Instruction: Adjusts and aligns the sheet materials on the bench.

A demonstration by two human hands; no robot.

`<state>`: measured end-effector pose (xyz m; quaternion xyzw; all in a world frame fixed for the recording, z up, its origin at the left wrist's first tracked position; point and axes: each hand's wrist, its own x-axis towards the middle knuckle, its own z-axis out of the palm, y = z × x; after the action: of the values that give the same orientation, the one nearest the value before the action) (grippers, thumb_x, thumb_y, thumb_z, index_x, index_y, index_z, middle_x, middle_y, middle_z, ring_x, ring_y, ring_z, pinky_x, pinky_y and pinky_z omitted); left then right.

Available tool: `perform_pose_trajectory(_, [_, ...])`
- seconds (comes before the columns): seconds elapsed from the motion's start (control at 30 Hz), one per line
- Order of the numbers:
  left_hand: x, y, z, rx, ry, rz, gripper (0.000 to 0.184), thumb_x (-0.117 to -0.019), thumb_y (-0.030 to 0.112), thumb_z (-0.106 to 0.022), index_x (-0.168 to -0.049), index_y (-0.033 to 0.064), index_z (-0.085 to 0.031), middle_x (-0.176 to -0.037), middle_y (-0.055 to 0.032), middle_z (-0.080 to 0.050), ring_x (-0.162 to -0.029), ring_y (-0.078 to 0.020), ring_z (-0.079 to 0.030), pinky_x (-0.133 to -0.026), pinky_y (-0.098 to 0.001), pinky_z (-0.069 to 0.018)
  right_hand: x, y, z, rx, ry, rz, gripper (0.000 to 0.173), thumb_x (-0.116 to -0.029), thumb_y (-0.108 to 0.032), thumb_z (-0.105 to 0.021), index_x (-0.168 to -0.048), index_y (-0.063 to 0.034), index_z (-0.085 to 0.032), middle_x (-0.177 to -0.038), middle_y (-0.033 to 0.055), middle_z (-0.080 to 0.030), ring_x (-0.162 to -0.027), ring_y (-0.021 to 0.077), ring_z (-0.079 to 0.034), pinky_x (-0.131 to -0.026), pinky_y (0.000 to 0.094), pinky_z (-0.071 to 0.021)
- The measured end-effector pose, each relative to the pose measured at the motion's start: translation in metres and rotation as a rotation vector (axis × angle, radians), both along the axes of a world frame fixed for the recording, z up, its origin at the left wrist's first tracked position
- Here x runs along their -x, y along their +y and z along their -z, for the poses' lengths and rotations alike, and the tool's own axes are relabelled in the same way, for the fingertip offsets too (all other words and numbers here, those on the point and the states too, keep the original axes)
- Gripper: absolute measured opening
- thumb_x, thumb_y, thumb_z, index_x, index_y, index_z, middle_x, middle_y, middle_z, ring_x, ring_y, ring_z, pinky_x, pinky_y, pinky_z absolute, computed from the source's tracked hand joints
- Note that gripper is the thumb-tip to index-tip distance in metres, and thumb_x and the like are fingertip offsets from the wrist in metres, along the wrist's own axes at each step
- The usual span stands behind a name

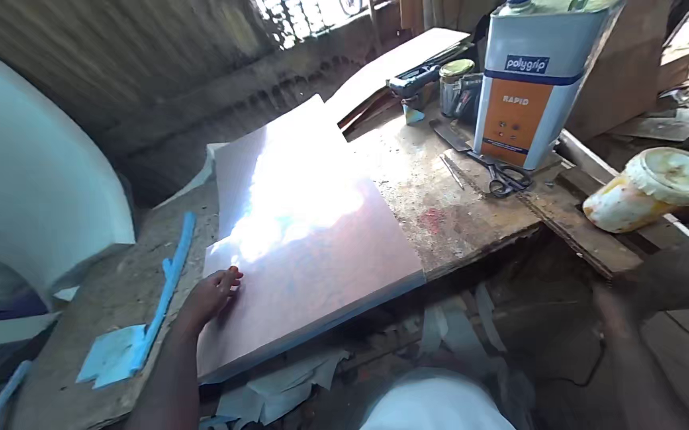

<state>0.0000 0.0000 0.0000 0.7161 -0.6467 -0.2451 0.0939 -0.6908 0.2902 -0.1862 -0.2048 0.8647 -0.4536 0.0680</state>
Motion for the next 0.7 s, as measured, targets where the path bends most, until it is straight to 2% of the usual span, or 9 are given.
perform_pose_trajectory(0.03, [-0.013,0.010,0.002,0.083,0.033,-0.026,0.052,-0.1119,0.042,-0.036,-0.133,0.0022,-0.062,-0.130,-0.0217,-0.066,-0.118,-0.0381,-0.064,-0.101,-0.0626,-0.0474,-0.011,0.004,0.007,0.000,-0.070,0.116,0.072,-0.0930,-0.029,-0.075,-0.146,0.0069,-0.042,-0.145,0.0332,-0.047,-0.137,0.0451,-0.046,-0.115,0.0572,-0.0372])
perform_pose_trajectory(0.1, [-0.028,0.037,0.006,0.218,0.029,-0.103,0.045,-0.1105,0.035,-0.045,-0.136,0.0009,-0.059,-0.130,-0.0251,-0.064,-0.119,-0.0406,-0.062,-0.102,-0.0635,-0.0459,-0.064,0.015,0.004,0.069,0.016,0.108,0.067,-0.0898,-0.027,-0.074,-0.138,0.0097,-0.047,-0.137,0.0377,-0.049,-0.125,0.0510,-0.049,-0.104,0.0612,-0.0419])
perform_pose_trajectory(0.2, [-0.045,0.077,0.016,0.249,0.099,-0.235,0.044,-0.1083,0.028,-0.053,-0.141,-0.0019,-0.053,-0.137,-0.0253,-0.059,-0.125,-0.0375,-0.059,-0.107,-0.0573,-0.0459,-0.158,0.007,-0.019,0.239,-0.109,-0.274,0.053,-0.0961,-0.032,-0.064,-0.131,0.0069,-0.055,-0.125,0.0290,-0.060,-0.111,0.0362,-0.061,-0.091,0.0506,-0.0525])
perform_pose_trajectory(0.27, [-0.051,0.091,0.020,0.236,0.174,-0.289,0.045,-0.1086,0.026,-0.052,-0.143,-0.0033,-0.050,-0.139,-0.0254,-0.058,-0.127,-0.0351,-0.058,-0.108,-0.0539,-0.0448,-0.185,-0.024,-0.037,0.328,-0.190,-0.566,0.053,-0.0999,-0.040,-0.056,-0.133,0.0012,-0.058,-0.126,0.0188,-0.065,-0.112,0.0256,-0.065,-0.095,0.0448,-0.0553])
perform_pose_trajectory(0.33, [-0.054,0.099,0.018,0.175,0.222,-0.335,0.049,-0.1102,0.031,-0.048,-0.147,-0.0019,-0.045,-0.143,-0.0254,-0.054,-0.130,-0.0348,-0.055,-0.108,-0.0541,-0.0432,-0.195,-0.061,-0.063,0.337,-0.237,-0.774,0.054,-0.1051,-0.045,-0.047,-0.140,-0.0048,-0.057,-0.135,0.0140,-0.064,-0.124,0.0238,-0.062,-0.105,0.0459,-0.0514])
perform_pose_trajectory(0.43, [-0.061,0.101,0.013,0.036,0.306,-0.418,0.064,-0.1095,0.053,-0.034,-0.157,0.0093,-0.035,-0.147,-0.0257,-0.052,-0.131,-0.0403,-0.054,-0.102,-0.0613,-0.0457,-0.201,-0.113,-0.098,0.209,-0.309,-0.950,0.070,-0.1070,-0.058,-0.024,-0.150,-0.0088,-0.048,-0.147,0.0111,-0.057,-0.138,0.0234,-0.052,-0.117,0.0499,-0.0382])
perform_pose_trajectory(0.5, [-0.066,0.099,0.009,-0.020,0.386,-0.461,0.070,-0.1063,0.063,-0.029,-0.158,0.0163,-0.035,-0.139,-0.0251,-0.058,-0.120,-0.0397,-0.061,-0.094,-0.0588,-0.0497,-0.208,-0.135,-0.115,0.131,-0.436,-0.950,0.080,-0.1032,-0.068,-0.015,-0.151,-0.0134,-0.049,-0.148,0.0079,-0.056,-0.140,0.0234,-0.050,-0.117,0.0547,-0.0350])
perform_pose_trajectory(0.57, [-0.076,0.098,0.009,-0.058,0.496,-0.483,0.068,-0.1048,0.067,-0.026,-0.154,0.0229,-0.043,-0.135,-0.0225,-0.062,-0.115,-0.0380,-0.063,-0.091,-0.0566,-0.0504,-0.219,-0.144,-0.134,0.122,-0.503,-0.916,0.085,-0.1010,-0.072,-0.010,-0.149,-0.0139,-0.051,-0.147,0.0100,-0.057,-0.138,0.0270,-0.050,-0.114,0.0585,-0.0345])
perform_pose_trajectory(0.7, [-0.103,0.097,0.012,-0.134,0.692,-0.409,0.078,-0.1018,0.072,-0.012,-0.149,0.0230,-0.049,-0.130,-0.0204,-0.064,-0.110,-0.0358,-0.065,-0.088,-0.0555,-0.0516,-0.229,-0.147,-0.167,0.268,-0.425,-0.953,0.087,-0.1014,-0.069,-0.004,-0.146,-0.0128,-0.054,-0.135,0.0111,-0.065,-0.129,0.0241,-0.058,-0.107,0.0495,-0.0433])
